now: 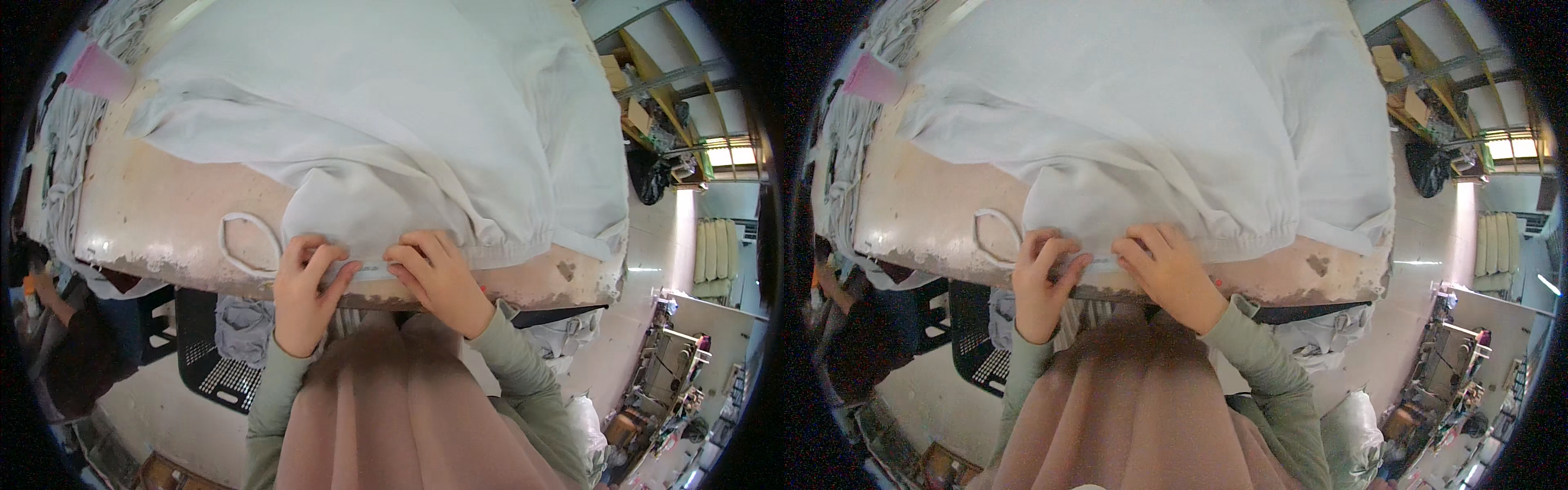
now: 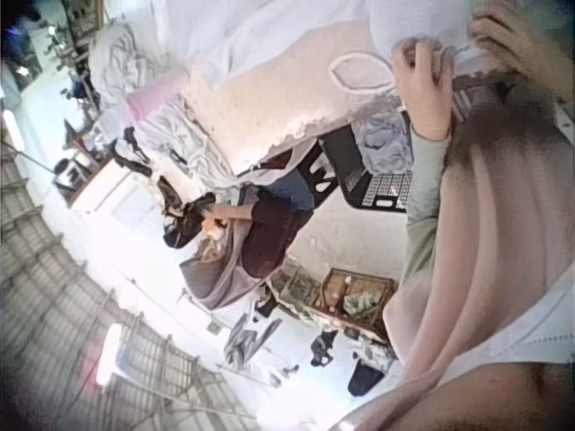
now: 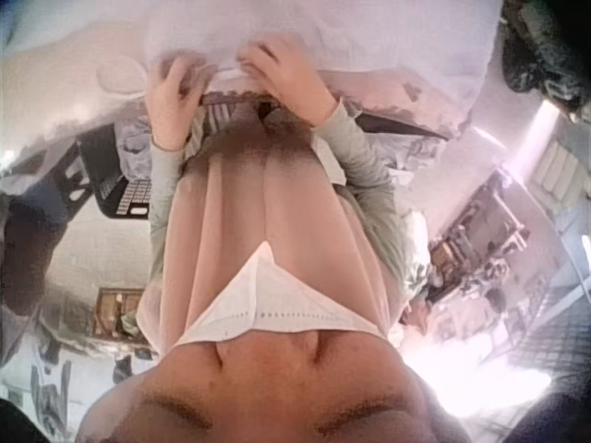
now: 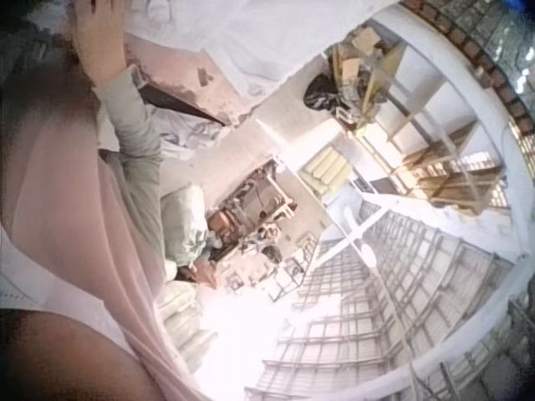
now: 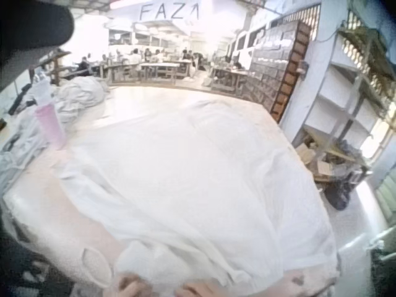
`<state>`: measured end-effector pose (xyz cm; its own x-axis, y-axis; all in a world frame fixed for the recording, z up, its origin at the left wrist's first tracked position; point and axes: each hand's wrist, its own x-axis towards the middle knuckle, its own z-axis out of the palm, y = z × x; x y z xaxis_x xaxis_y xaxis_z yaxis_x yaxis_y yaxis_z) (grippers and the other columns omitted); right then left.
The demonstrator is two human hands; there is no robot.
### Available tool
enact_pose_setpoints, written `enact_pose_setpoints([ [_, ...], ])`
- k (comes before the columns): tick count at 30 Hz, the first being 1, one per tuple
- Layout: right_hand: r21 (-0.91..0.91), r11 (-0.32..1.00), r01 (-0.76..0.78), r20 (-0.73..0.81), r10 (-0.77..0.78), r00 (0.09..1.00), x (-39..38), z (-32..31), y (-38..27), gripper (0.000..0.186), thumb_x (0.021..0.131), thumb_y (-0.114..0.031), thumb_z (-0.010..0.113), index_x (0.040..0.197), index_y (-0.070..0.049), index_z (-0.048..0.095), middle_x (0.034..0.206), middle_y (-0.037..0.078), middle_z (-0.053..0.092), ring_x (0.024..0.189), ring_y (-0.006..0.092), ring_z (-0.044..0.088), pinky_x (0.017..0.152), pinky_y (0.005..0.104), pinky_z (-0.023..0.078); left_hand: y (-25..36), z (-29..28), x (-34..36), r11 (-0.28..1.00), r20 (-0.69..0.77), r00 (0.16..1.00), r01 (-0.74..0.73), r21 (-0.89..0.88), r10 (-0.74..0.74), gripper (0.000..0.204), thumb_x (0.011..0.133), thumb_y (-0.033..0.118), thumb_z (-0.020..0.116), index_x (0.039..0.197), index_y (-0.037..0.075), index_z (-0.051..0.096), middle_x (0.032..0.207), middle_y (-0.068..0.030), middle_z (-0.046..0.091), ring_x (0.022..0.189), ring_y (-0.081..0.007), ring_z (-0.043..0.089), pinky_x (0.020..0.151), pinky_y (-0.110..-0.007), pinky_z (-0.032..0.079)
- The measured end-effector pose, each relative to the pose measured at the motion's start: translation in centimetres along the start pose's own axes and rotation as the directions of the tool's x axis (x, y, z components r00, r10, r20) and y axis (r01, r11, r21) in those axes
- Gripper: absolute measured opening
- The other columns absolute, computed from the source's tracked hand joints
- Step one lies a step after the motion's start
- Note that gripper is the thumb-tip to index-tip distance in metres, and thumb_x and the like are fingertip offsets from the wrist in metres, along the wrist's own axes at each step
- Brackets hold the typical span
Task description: The person trims a white drawstring on a light-colored garment using scissors, then measures the garment with a tape measure and marks it with a pen. The person continues to trim and adjust the drawstring and fabric edges.
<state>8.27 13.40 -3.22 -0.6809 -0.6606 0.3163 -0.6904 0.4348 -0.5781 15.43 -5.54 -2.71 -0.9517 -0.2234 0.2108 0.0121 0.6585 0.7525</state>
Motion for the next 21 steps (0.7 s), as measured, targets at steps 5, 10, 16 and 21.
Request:
enact_pose_setpoints([
  [5,-0.136,0.976,-0.169,-0.035,0.166,0.986,-2.6,-4.6,2.4,0.021,0.074,-0.008,0.069,0.094,-0.007,0.061,0.1,0.007,0.055,0.092,0.0283,0.052,0.078,0.0381,0.043,-0.8,-0.3,-0.2,1.0,0.005,1.0,0.027,-0.002,-0.027,0.02,0.07,0.011,0.077,0.081,0.004,0.062,0.088,-0.009,0.054,0.072,-0.023,0.054,0.062,-0.033,0.045],
  [10,-0.062,0.984,-0.164,0.003,0.165,0.986,-4.1,-6.5,3.5,0.028,0.069,-0.01,0.074,0.095,-0.008,0.064,0.099,0.007,0.057,0.092,0.0269,0.053,0.078,0.036,0.044,-1.2,-1.3,-0.1,0.986,0.083,0.987,-0.147,0.077,0.141,0.025,0.067,0.01,0.077,0.089,0.007,0.065,0.094,-0.0078,0.056,0.078,-0.0238,0.054,0.065,-0.033,0.045],
  [16,-0.148,0.984,-0.097,-0.055,0.089,0.994,-3.2,-6.4,4.0,0.021,0.073,-0.013,0.072,0.093,-0.009,0.067,0.087,0.006,0.06,0.082,0.025,0.055,0.073,0.0348,0.043,-2.5,-4.8,0.0,0.856,0.281,0.901,-0.412,0.312,0.332,0.027,0.075,0.007,0.069,0.101,0.008,0.067,0.108,-0.0097,0.06,0.089,-0.0273,0.055,0.079,-0.034,0.046],
  [21,-0.07,0.937,-0.341,-0.106,0.333,0.937,-1.9,-5.5,4.0,0.01,0.079,-0.012,0.068,0.089,-0.008,0.067,0.076,0.006,0.062,0.072,0.0233,0.055,0.066,0.0329,0.041,-3.7,-4.0,0.1,0.977,0.026,0.991,0.133,-0.165,-0.13,0.021,0.081,0.003,0.063,0.102,0.006,0.064,0.088,-0.0062,0.064,0.076,-0.0169,0.055,0.068,-0.026,0.043],
])
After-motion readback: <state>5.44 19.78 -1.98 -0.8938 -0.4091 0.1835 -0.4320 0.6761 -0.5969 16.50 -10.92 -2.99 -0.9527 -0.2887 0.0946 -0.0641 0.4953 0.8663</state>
